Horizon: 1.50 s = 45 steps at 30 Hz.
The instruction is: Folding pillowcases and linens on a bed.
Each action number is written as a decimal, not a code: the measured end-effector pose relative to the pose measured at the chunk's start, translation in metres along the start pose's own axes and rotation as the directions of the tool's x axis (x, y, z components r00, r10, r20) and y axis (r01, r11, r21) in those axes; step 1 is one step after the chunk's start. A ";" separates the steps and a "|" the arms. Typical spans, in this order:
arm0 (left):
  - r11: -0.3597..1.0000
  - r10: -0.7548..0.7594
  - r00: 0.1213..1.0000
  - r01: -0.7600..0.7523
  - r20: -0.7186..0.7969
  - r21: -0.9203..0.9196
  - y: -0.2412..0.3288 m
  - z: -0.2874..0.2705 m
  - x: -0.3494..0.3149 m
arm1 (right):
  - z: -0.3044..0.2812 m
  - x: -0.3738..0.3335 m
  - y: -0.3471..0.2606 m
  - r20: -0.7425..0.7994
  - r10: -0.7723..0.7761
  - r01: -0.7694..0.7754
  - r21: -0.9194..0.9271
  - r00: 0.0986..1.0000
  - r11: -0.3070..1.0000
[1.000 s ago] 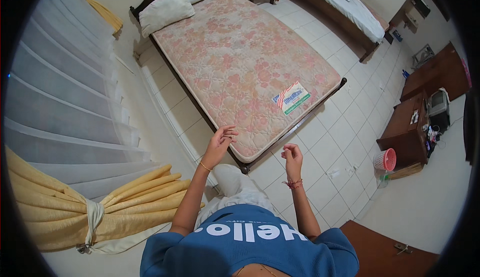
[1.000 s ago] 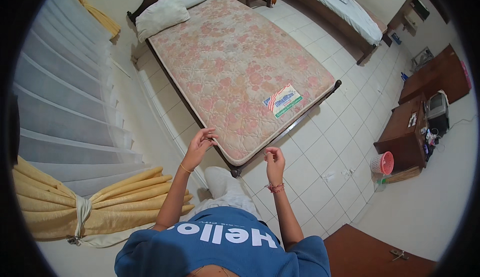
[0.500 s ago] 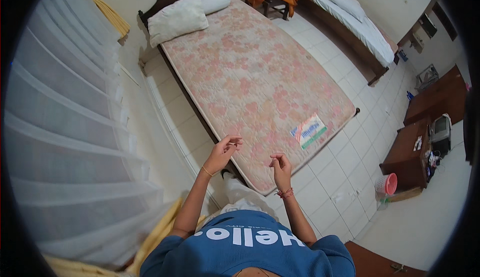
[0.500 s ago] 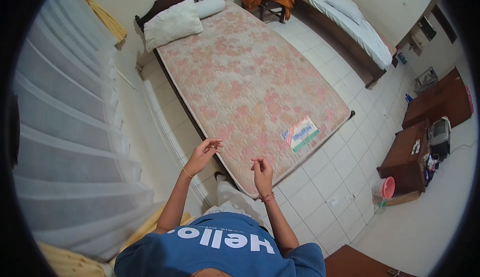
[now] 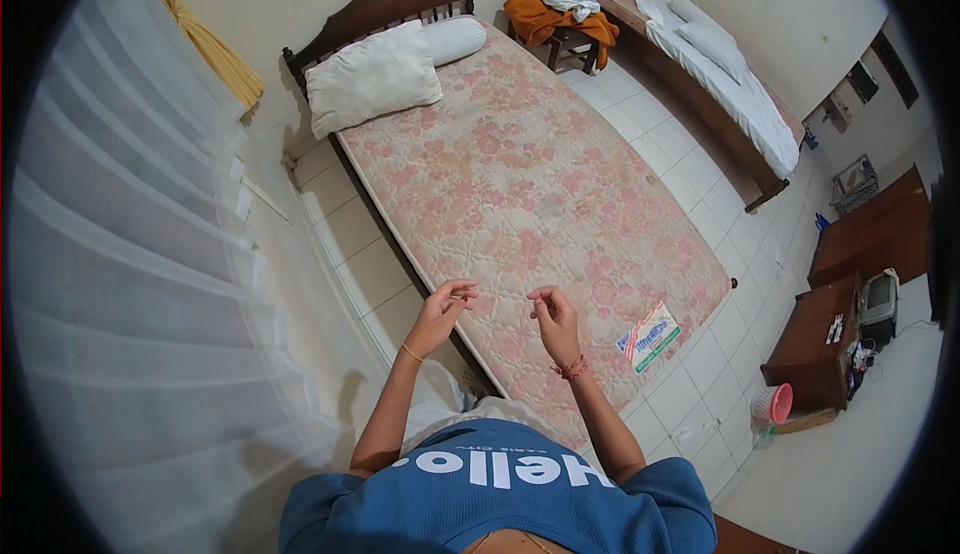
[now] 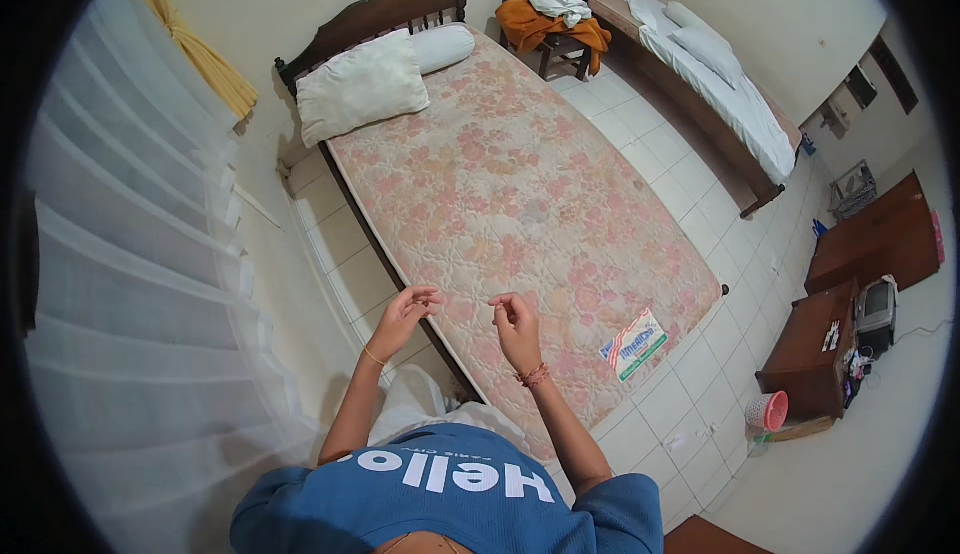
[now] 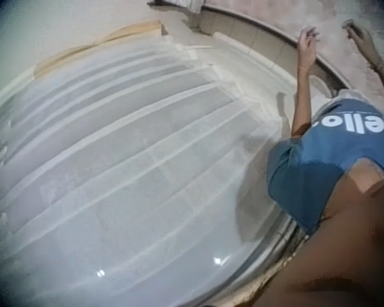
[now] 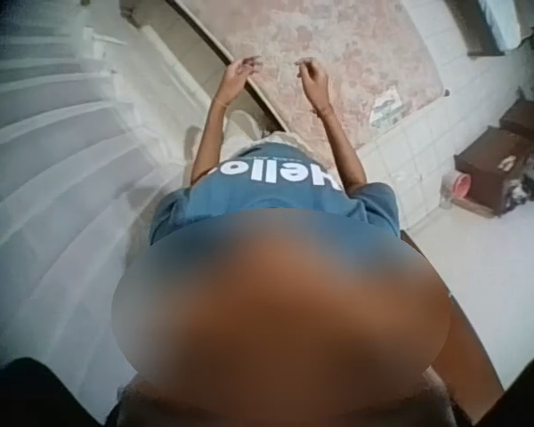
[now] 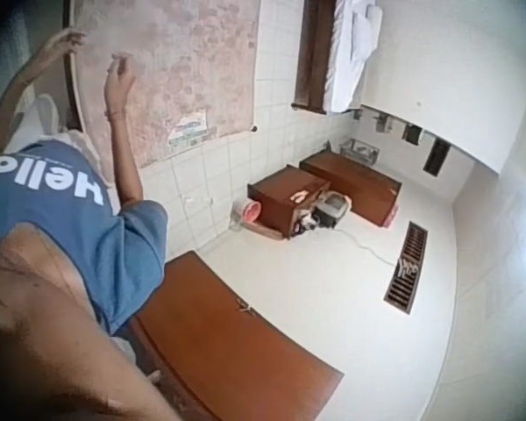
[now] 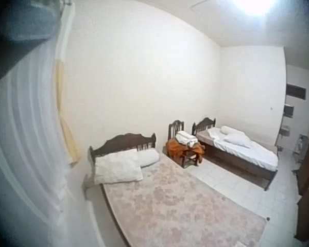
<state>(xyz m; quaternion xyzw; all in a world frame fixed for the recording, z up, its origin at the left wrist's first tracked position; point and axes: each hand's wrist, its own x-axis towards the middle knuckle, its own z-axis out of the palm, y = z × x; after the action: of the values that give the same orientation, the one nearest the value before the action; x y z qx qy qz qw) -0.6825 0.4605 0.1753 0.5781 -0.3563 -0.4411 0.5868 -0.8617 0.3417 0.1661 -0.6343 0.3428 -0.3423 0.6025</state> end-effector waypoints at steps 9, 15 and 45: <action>0.997 -0.065 0.997 0.066 -0.037 0.026 0.015 -0.130 0.067 | 0.130 0.088 -0.008 0.126 0.029 -0.034 0.035 0.992 0.999; 0.999 -0.014 1.000 0.014 0.001 0.046 0.040 -0.230 0.122 | 0.224 0.155 -0.015 0.077 0.031 -0.031 0.001 0.997 1.000; 0.992 -0.104 0.994 0.105 -0.023 0.072 0.074 -0.598 0.431 | 0.530 0.566 0.022 0.178 0.402 -0.433 0.204 0.898 0.878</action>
<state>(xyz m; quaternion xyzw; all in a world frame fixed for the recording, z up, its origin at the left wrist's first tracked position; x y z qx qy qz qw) 0.0344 0.2738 0.1630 0.6213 -0.3357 -0.4522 0.5448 -0.1125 0.1418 0.1350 -0.4894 0.3880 -0.2007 0.7548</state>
